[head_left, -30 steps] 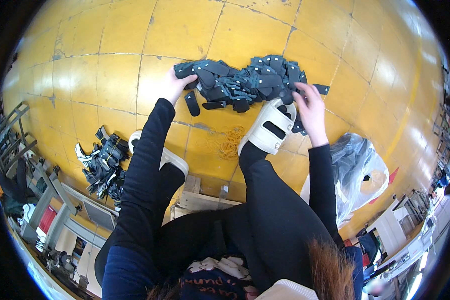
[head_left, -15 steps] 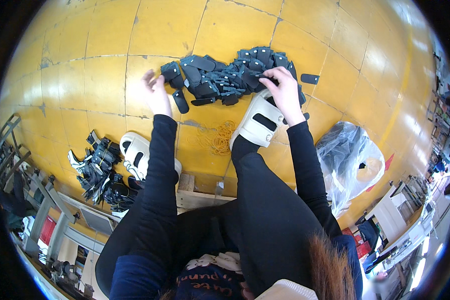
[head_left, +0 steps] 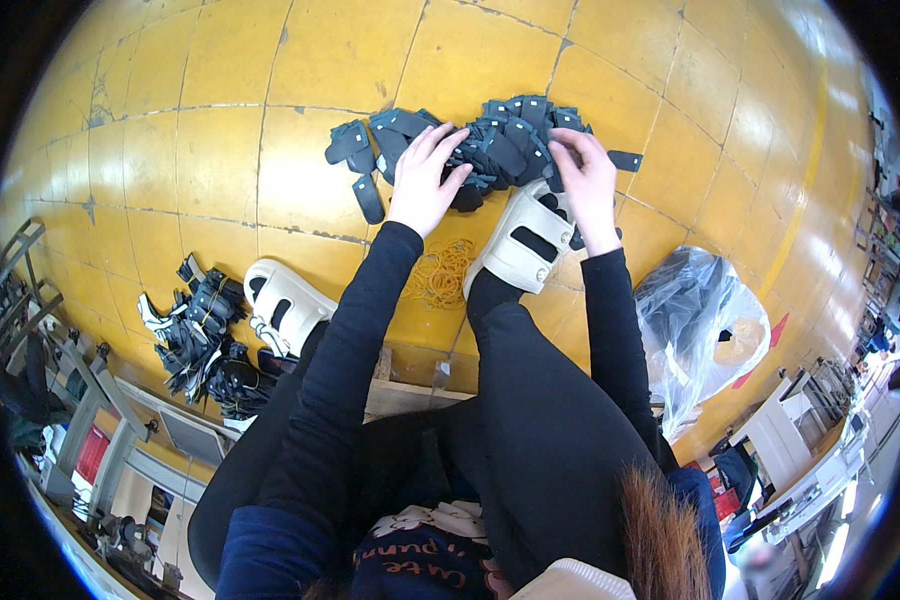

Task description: The person sits on the floor and sorts small black plastic parts by picking them up, inspecting them, and placing them into piles. The person also moves a plastic bag and handles rubber bands during the process.

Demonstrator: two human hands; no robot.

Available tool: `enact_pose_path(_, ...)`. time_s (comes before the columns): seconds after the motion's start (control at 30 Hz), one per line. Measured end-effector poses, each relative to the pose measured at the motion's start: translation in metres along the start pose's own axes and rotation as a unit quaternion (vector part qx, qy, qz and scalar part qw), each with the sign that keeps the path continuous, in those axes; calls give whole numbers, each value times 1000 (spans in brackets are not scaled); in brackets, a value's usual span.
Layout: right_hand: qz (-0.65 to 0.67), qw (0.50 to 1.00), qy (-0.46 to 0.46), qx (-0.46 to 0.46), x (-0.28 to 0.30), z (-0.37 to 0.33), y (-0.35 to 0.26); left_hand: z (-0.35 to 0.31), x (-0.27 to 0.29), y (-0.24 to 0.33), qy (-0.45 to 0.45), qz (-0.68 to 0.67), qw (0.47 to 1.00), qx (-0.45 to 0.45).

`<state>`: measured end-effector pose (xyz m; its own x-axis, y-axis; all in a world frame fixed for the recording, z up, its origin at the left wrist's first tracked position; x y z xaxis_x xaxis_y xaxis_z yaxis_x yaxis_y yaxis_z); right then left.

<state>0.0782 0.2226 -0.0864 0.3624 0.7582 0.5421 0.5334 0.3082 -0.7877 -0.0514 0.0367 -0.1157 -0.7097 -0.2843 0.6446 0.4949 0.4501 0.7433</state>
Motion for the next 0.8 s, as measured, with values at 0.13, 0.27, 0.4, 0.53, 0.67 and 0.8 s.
enact_pose_path(0.13,-22,989,-108,99,-32,13,-29,1,-1,-10,-27,-43,997,52)
enact_pose_path(0.27,-78,986,-124,83,-64,6,-36,-3,4,-17,-2,-41,998,53)
enact_pose_path(0.4,-81,991,-104,26,-69,-7,-27,-11,8,-26,21,-89,993,76)
enact_pose_path(0.53,-69,988,-137,-10,-68,-14,-20,-17,8,-41,1,-150,978,145)
enact_pose_path(0.67,-28,996,-80,34,-60,-10,-26,-21,7,-52,28,-276,947,158)
enact_pose_path(0.8,-25,996,-71,41,-59,3,-31,-27,8,-65,16,-318,933,168)
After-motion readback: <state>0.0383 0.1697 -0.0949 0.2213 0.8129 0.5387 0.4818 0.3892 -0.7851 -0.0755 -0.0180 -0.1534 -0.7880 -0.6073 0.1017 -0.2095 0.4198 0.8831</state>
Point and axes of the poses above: each hand's wrist, its own z-axis towards the middle knuckle, its own x-axis out of the back of the hand, y = z × x, the point moved 5 cm from there along z, towards the middle knuckle, and after that the axes turned 11 degrees about -y, right-handed, at the moved point
